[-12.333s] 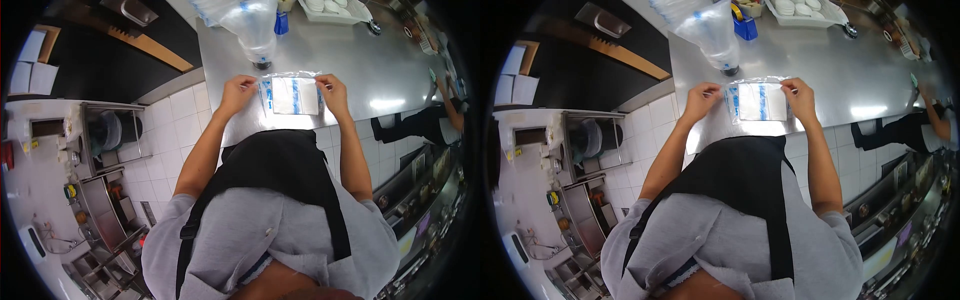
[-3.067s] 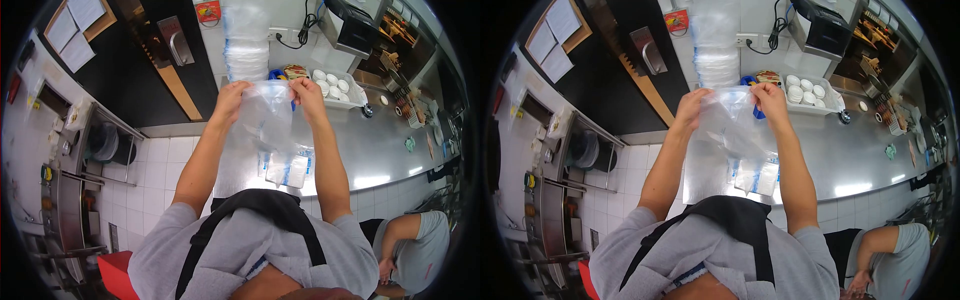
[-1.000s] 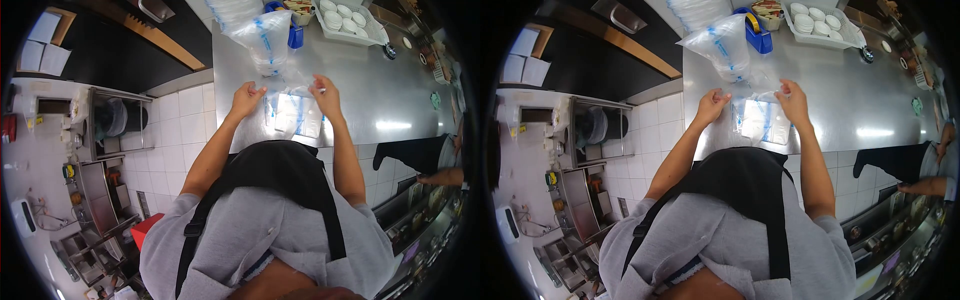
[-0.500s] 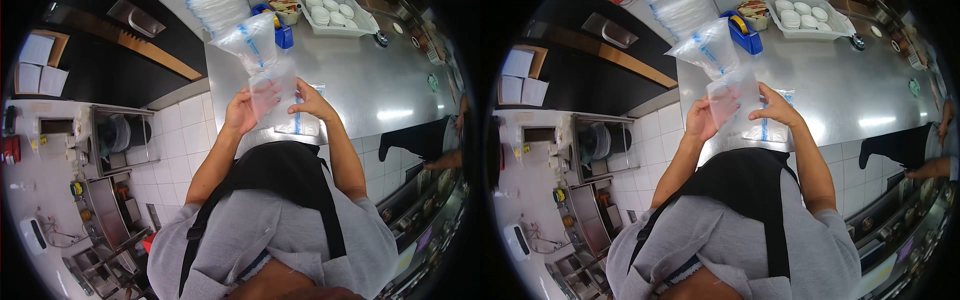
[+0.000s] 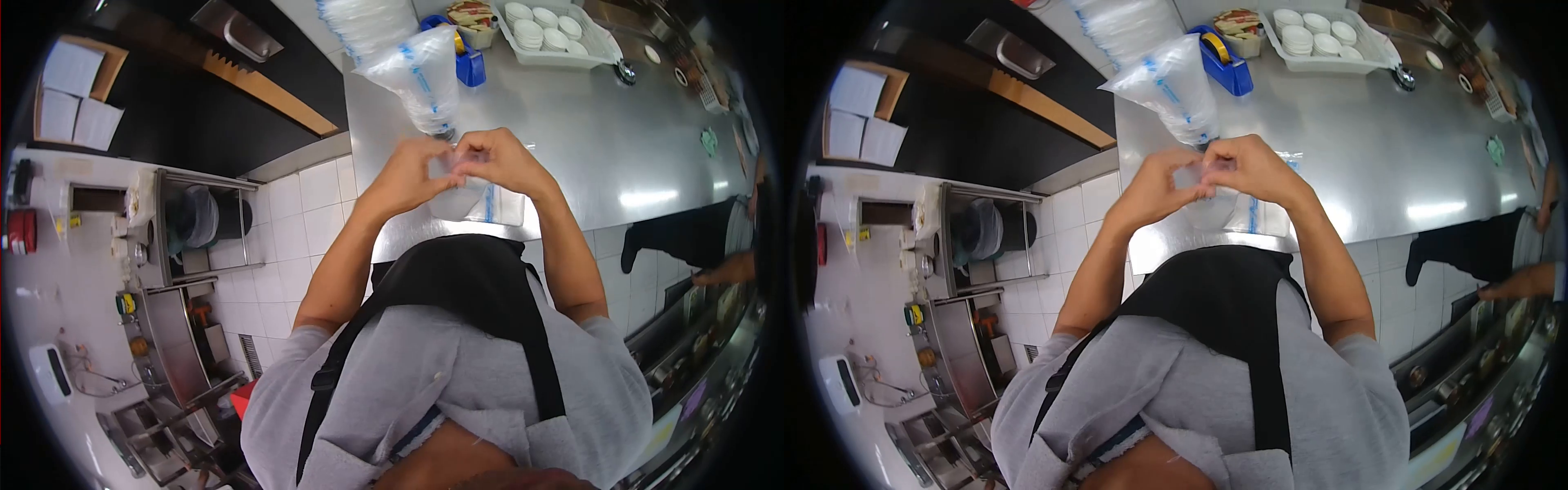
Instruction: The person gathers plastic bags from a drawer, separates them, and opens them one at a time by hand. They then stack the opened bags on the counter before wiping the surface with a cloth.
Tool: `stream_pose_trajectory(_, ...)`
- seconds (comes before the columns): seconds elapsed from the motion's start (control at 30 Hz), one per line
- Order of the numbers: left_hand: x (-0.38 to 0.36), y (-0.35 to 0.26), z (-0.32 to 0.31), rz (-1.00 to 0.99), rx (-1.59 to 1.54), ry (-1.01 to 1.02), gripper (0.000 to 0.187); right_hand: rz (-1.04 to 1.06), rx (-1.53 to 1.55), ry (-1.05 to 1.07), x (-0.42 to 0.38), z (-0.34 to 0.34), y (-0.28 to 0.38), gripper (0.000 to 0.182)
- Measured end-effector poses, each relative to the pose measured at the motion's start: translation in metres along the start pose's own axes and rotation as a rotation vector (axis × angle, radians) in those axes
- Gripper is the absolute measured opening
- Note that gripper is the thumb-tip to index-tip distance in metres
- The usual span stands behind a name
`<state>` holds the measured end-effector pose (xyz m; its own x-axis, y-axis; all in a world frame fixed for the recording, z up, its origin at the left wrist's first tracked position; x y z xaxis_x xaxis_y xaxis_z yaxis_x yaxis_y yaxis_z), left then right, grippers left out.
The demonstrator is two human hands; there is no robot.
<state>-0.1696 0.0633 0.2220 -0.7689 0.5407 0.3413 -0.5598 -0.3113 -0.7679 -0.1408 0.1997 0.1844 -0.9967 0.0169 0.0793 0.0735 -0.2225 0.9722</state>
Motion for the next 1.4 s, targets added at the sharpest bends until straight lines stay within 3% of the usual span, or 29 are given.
stream_pose_trajectory(0.07,-0.005,0.036,-0.015,0.374,0.039,0.174,0.032,0.054,-0.122,-0.102,0.004,0.023,0.007,0.014)
stream_pose_trajectory(0.17,-0.015,0.056,0.0,0.524,-0.162,-0.038,0.024,-0.059,-0.247,-0.077,-0.008,0.057,-0.018,0.016)
stream_pose_trajectory(0.27,-0.017,0.057,-0.014,0.15,-0.185,0.059,0.022,-0.053,0.118,-0.24,-0.01,0.068,-0.031,0.015)
stream_pose_trajectory(0.33,-0.007,0.019,-0.012,0.053,-0.166,-0.083,0.021,-0.053,0.095,-0.193,-0.007,0.055,-0.023,0.016)
stream_pose_trajectory(0.47,0.011,0.018,-0.032,0.217,-0.339,-0.018,0.021,-0.069,0.083,-0.106,0.001,0.035,-0.018,0.017)
stream_pose_trajectory(0.57,0.014,0.033,-0.026,0.327,-0.377,-0.065,0.018,0.11,0.013,-0.314,-0.001,0.056,0.008,0.017)
stream_pose_trajectory(0.67,0.013,0.04,-0.022,0.305,-0.443,-0.077,0.017,-0.053,0.234,-0.272,-0.003,0.068,-0.012,0.012)
stream_pose_trajectory(0.77,0.021,-0.003,-0.011,0.175,-0.494,-0.181,0.017,-0.015,0.173,-0.272,-0.003,0.065,0.004,0.015)
stream_pose_trajectory(0.87,0.027,0.003,-0.015,0.183,-0.49,-0.183,0.02,-0.018,0.081,-0.21,0.003,0.057,0.004,0.018)
stream_pose_trajectory(0.97,0.029,0.011,-0.01,0.27,-0.248,-0.097,0.022,-0.048,-0.062,-0.254,0.007,0.064,-0.002,0.021)
stream_pose_trajectory(1.07,0.029,0.013,-0.008,0.216,-0.238,-0.104,0.024,0.152,0.127,-0.411,0.005,0.06,0.022,0.019)
stream_pose_trajectory(1.17,0.028,-0.006,-0.003,0.178,-0.588,-0.209,0.024,0.01,0.244,-0.41,0.003,0.063,0.025,0.015)
stream_pose_trajectory(1.37,0.025,-0.004,0.001,0.216,-0.632,-0.074,0.026,0.057,0.353,-0.363,0.007,0.072,0.017,0.014)
stream_pose_trajectory(1.4,0.026,-0.002,0.005,0.202,-0.655,-0.13,0.026,0.081,0.342,-0.314,0.006,0.07,0.023,0.016)
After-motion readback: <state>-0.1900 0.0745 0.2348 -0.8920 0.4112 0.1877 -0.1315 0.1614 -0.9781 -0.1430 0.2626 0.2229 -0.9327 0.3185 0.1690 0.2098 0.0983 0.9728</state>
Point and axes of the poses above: each hand's wrist, its own x-axis towards the middle knuckle, its own z-axis out of the back of the hand, y = z × x, the point moved 9 cm from there along x, towards the middle knuckle, and after that the axes turned 14 degrees about -y, right-handed, at the moved point
